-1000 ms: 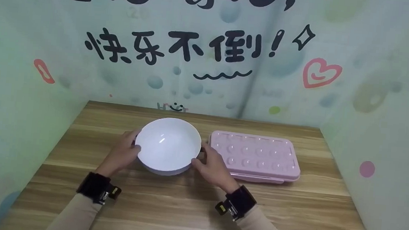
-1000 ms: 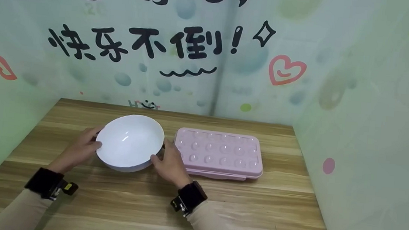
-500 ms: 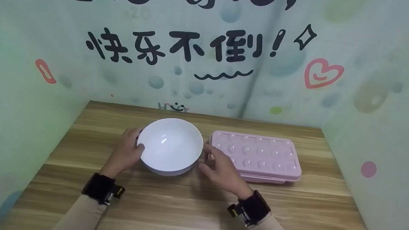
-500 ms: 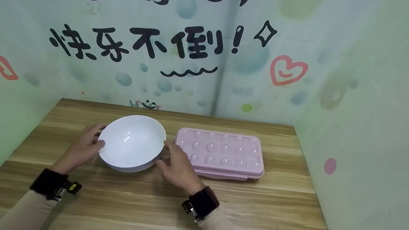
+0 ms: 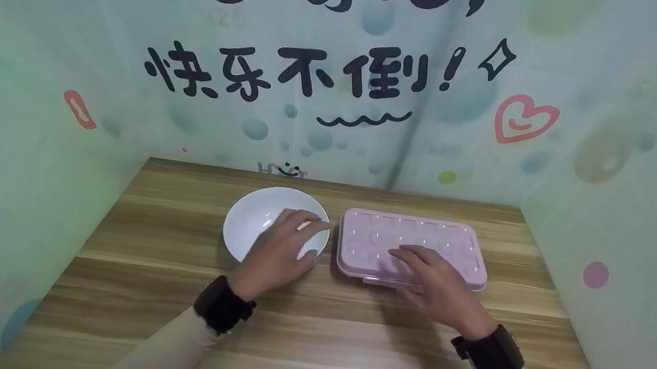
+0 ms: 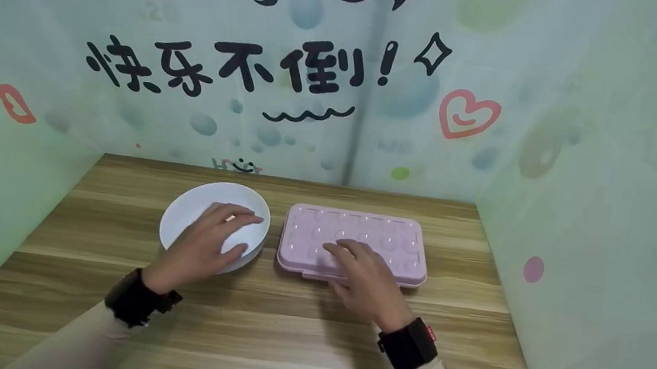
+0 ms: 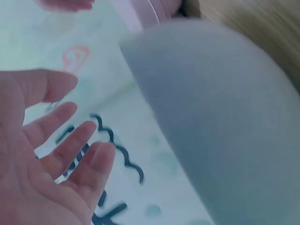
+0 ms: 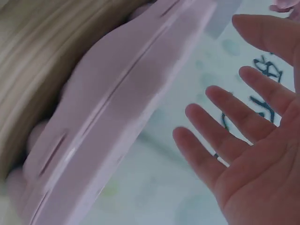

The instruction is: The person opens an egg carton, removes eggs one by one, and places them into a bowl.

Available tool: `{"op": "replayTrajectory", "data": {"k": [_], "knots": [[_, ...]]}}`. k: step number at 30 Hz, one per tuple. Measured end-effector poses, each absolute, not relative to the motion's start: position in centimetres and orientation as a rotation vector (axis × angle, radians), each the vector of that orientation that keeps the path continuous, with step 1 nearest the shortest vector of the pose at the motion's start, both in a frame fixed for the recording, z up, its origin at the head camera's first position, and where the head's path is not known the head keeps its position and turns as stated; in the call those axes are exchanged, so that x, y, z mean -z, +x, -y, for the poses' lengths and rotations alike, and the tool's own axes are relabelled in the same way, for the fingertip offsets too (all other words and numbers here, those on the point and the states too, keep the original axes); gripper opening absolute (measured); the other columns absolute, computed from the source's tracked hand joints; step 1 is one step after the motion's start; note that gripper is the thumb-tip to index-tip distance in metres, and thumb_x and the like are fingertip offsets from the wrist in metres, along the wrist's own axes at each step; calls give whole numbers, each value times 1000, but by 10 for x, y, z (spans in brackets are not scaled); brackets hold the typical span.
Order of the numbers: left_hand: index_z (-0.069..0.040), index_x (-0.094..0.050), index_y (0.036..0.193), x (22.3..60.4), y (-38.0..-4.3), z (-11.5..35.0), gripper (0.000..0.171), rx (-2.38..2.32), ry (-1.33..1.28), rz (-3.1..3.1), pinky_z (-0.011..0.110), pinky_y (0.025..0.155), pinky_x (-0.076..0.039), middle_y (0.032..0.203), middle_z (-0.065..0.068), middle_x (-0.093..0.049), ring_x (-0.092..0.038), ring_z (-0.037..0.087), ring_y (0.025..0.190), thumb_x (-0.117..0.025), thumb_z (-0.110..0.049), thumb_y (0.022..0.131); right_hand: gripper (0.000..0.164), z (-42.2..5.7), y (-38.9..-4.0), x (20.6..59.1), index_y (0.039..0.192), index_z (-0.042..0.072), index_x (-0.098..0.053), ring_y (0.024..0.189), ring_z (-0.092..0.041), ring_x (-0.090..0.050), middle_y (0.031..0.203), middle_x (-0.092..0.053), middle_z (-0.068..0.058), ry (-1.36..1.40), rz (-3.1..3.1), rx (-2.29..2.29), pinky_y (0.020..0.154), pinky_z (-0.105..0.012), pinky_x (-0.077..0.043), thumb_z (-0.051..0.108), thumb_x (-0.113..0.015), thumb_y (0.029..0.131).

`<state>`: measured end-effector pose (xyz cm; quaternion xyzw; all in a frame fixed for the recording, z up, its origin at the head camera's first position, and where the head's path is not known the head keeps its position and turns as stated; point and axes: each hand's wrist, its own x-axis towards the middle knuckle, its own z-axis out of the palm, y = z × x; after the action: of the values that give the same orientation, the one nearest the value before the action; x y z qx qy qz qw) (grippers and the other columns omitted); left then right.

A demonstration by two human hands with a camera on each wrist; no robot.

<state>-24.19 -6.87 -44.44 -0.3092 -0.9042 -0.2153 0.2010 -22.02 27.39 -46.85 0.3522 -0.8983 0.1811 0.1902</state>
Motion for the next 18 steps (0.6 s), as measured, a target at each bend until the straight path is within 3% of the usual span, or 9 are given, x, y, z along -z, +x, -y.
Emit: {"op": "replayTrajectory", "data": {"k": [5, 9, 13, 18], "knots": [[-15, -66, 141, 452, -243, 27, 54, 466, -996, 2546, 36, 101, -56, 140, 8, -62, -58, 27, 126, -77, -8, 89, 85, -309, -221, 482, 145, 10, -60, 126, -45, -62, 141, -62, -25, 836, 2580, -274, 99, -64, -54, 24, -99, 71], [-15, -62, 146, 463, -248, 3, 60, 314, -1070, 2576, 38, 103, -55, 145, 9, -61, -58, 27, 130, -80, -14, 89, 96, -324, -224, 489, 148, 12, -58, 129, -48, -58, 145, -58, -27, 805, 2617, -170, 104, -66, -50, 28, -103, 65], [-18, -53, 156, 476, -251, -15, 72, 131, -1112, 2646, 41, 111, -50, 155, 9, -55, -52, 29, 140, -81, -24, 90, 99, -332, -226, 495, 151, 11, -57, 131, -51, -57, 148, -56, -27, 810, 2618, -83, 108, -66, -47, 22, -103, 64], [-20, -40, 164, 489, -253, -33, 83, -20, -1111, 2669, 45, 120, -42, 165, 11, -44, -45, 36, 148, -80, -32, 93, 91, -333, -228, 505, 150, 13, -59, 128, -56, -58, 148, -58, -25, 766, 2616, -30, 102, -69, -50, 5, -98, 68]]}}
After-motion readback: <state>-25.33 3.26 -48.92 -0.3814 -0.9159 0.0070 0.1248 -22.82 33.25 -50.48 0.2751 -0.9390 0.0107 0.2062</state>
